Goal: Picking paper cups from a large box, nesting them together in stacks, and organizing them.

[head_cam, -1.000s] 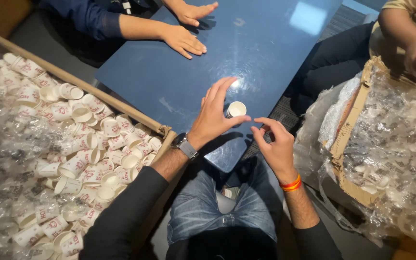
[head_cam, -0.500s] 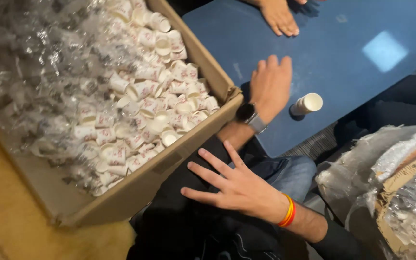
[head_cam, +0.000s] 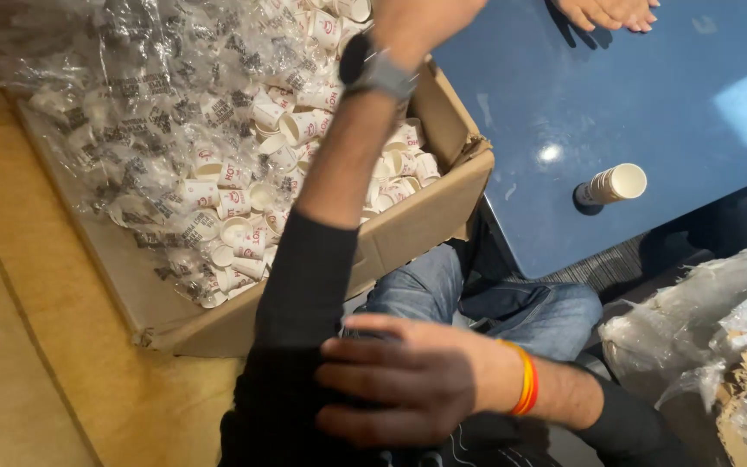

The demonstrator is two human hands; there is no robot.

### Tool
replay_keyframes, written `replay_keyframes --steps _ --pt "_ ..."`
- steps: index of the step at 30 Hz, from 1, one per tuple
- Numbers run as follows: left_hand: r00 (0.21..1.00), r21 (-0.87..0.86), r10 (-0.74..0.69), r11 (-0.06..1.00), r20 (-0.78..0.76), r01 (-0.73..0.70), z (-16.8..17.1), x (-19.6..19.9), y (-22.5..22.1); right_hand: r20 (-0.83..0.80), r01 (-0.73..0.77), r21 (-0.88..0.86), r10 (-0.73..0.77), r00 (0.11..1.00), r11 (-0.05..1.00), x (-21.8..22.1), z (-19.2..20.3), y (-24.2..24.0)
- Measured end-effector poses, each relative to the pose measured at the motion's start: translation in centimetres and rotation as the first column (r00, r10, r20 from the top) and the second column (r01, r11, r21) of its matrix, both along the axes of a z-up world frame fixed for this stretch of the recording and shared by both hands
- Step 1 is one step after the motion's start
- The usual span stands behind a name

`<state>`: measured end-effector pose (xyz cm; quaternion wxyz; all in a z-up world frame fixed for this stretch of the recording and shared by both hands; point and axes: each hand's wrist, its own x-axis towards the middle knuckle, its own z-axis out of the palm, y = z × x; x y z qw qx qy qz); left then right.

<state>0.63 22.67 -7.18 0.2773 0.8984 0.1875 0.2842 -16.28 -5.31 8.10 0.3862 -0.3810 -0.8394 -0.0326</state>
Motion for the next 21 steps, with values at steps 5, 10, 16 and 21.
replay_keyframes --steps 5,10,16,21 --pt "0.99 0.063 0.121 0.99 0.077 -0.125 13.0 -21.5 -1.9 -0.012 0.476 -0.425 -0.53 0.848 0.77 5.6 -2.4 3.0" --pt "0.87 -0.233 0.491 0.851 0.037 -0.47 10.9 -29.4 -5.4 0.25 0.587 -0.591 -0.567 0.785 0.553 4.3 -8.6 11.8" --pt "0.904 -0.253 0.428 0.874 -0.006 -0.415 8.8 -29.3 -9.1 0.398 0.664 -0.627 -0.566 0.722 0.406 3.5 -16.2 16.0" --pt "0.943 -0.122 0.286 0.956 0.172 -0.267 7.1 -26.1 -13.5 0.022 0.537 -0.531 -0.623 0.782 0.655 6.2 -6.6 8.6"
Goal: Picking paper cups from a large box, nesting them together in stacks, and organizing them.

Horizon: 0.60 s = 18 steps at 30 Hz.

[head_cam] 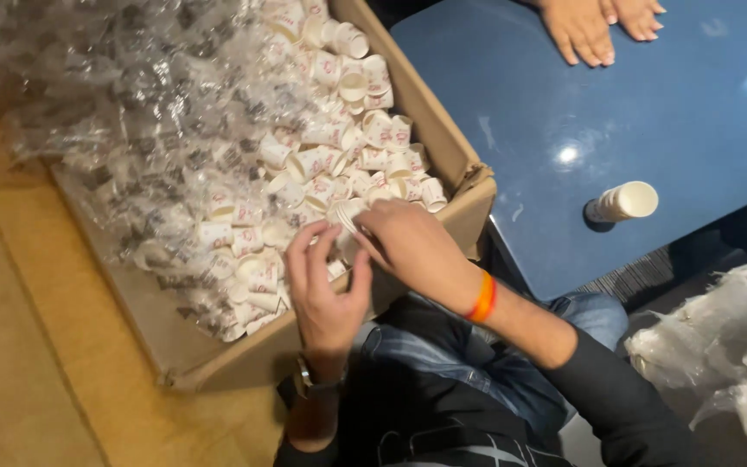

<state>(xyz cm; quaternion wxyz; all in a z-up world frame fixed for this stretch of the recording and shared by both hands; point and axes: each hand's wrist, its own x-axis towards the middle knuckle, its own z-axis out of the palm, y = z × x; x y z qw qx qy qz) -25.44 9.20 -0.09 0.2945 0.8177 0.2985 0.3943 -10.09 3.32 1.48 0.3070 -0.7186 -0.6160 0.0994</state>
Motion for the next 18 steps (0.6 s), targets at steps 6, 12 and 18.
replay_keyframes --steps 6,12,18 --pt "0.821 -0.197 -0.569 0.8 0.056 0.567 -0.8 7.3 -5.2 -0.066 0.157 -0.02 -0.158 0.985 0.987 4.2 2.1 -13.7" --pt "0.438 -0.465 -0.856 0.281 0.274 0.84 -6.1 15.5 -10.5 -0.292 0.596 -0.196 -0.627 0.722 0.779 7.3 0.0 -23.1" --pt "0.311 -0.61 -0.749 -0.153 0.585 0.778 -9.4 19.4 -12.4 -0.44 0.694 -0.139 -0.671 0.596 0.707 8.8 -1.3 -26.1"
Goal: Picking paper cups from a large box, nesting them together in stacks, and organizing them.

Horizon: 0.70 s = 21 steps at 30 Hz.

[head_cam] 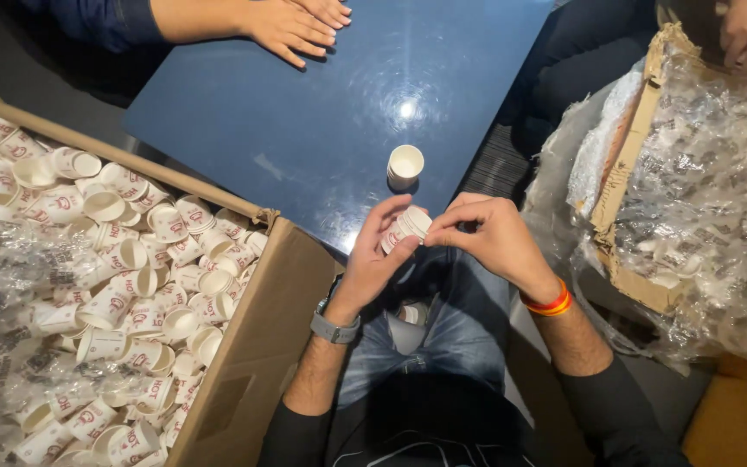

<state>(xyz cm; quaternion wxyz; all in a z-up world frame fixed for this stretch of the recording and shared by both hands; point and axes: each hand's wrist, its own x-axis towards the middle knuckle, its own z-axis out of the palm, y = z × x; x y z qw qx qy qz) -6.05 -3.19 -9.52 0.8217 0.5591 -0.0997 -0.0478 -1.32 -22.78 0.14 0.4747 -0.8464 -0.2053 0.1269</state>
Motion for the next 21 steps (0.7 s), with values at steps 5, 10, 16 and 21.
replay_keyframes --steps 5,10,16,21 --pt "0.963 -0.062 0.255 0.966 0.086 -0.25 -3.1 2.2 1.8 0.232 0.113 0.133 -0.142 0.962 0.985 1.2 1.1 1.0" --pt "0.945 -0.136 0.322 0.94 0.056 -0.313 -4.7 3.2 2.4 0.562 0.172 -0.004 -0.14 0.815 0.985 2.9 2.2 2.6" --pt "0.944 -0.129 0.329 0.937 0.01 -0.325 -3.8 2.8 2.5 0.702 0.098 -0.181 0.059 0.71 0.979 3.0 1.0 3.4" --pt "0.959 -0.061 0.28 0.959 0.036 -0.278 -4.8 3.0 2.6 0.656 0.042 -0.11 0.041 0.754 0.993 0.5 0.2 4.4"
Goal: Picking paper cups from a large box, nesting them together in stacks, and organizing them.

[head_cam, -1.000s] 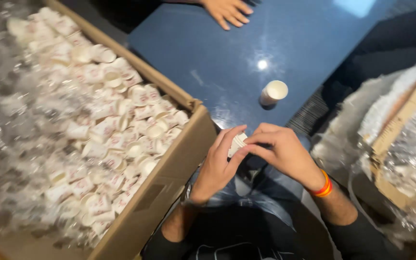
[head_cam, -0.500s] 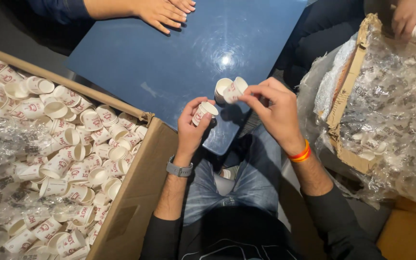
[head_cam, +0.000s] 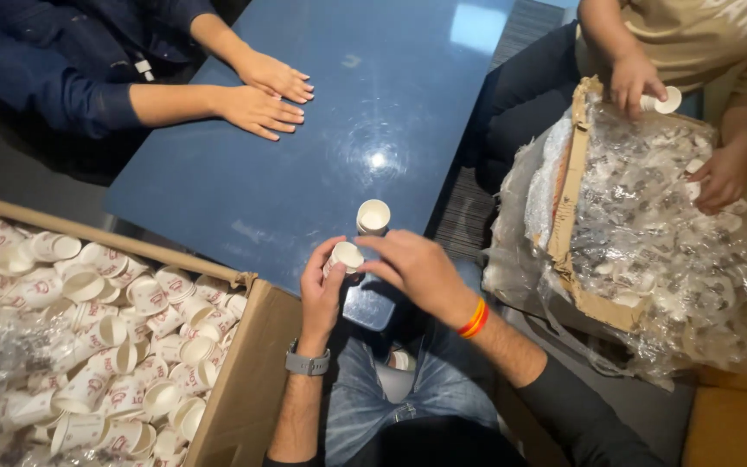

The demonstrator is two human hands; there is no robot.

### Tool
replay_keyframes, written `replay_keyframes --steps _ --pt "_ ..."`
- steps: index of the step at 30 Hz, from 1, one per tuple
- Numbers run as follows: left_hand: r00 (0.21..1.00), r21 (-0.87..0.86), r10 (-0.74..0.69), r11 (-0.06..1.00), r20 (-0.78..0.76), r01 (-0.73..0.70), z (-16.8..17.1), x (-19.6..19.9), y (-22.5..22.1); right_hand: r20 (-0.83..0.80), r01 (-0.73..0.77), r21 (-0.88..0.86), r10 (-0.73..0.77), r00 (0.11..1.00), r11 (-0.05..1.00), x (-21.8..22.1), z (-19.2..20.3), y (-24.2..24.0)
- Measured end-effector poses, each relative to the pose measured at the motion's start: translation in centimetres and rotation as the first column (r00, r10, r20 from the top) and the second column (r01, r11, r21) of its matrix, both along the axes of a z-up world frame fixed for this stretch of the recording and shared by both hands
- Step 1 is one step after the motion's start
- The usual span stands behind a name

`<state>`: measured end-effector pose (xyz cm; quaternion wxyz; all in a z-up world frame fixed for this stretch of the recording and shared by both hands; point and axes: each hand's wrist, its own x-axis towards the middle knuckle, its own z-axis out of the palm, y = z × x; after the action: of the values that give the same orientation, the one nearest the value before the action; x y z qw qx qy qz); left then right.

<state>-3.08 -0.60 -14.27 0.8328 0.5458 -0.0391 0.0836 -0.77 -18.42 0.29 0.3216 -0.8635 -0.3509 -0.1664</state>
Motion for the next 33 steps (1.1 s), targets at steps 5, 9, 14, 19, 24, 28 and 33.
replay_keyframes --steps 5,9,14,19,24,28,33 --pt "0.998 0.112 -0.067 0.992 0.003 0.066 -0.7 -0.4 0.9 -0.277 -0.117 -0.103 0.085 0.957 0.988 -0.5 -3.5 0.7" --pt "0.997 0.104 -0.078 0.991 -0.004 0.078 -0.7 -0.4 0.6 -0.259 -0.127 -0.038 0.113 0.959 0.991 -0.2 -0.9 0.4" --pt "0.993 -0.014 -0.096 0.995 -0.066 0.095 -1.2 -0.1 0.7 0.001 0.03 0.053 -0.03 1.0 0.998 0.8 1.9 -0.6" --pt "0.993 -0.011 -0.096 0.995 -0.061 0.096 -1.2 0.1 0.2 0.087 0.109 -0.045 -0.104 0.991 0.993 2.7 2.7 -1.5" --pt "0.993 -0.051 -0.083 0.996 -0.084 0.078 -1.3 -0.1 0.0 0.081 0.088 -0.065 -0.083 0.993 0.994 3.2 1.9 -1.7" --pt "0.993 -0.084 -0.104 0.992 -0.052 0.099 -1.3 -0.2 0.2 0.087 0.065 -0.125 -0.054 0.995 0.99 3.4 1.1 -1.5" --pt "0.993 -0.082 -0.113 0.99 0.015 0.114 -1.3 0.1 0.3 0.036 0.001 -0.175 0.005 0.999 0.985 2.9 1.8 -1.2"
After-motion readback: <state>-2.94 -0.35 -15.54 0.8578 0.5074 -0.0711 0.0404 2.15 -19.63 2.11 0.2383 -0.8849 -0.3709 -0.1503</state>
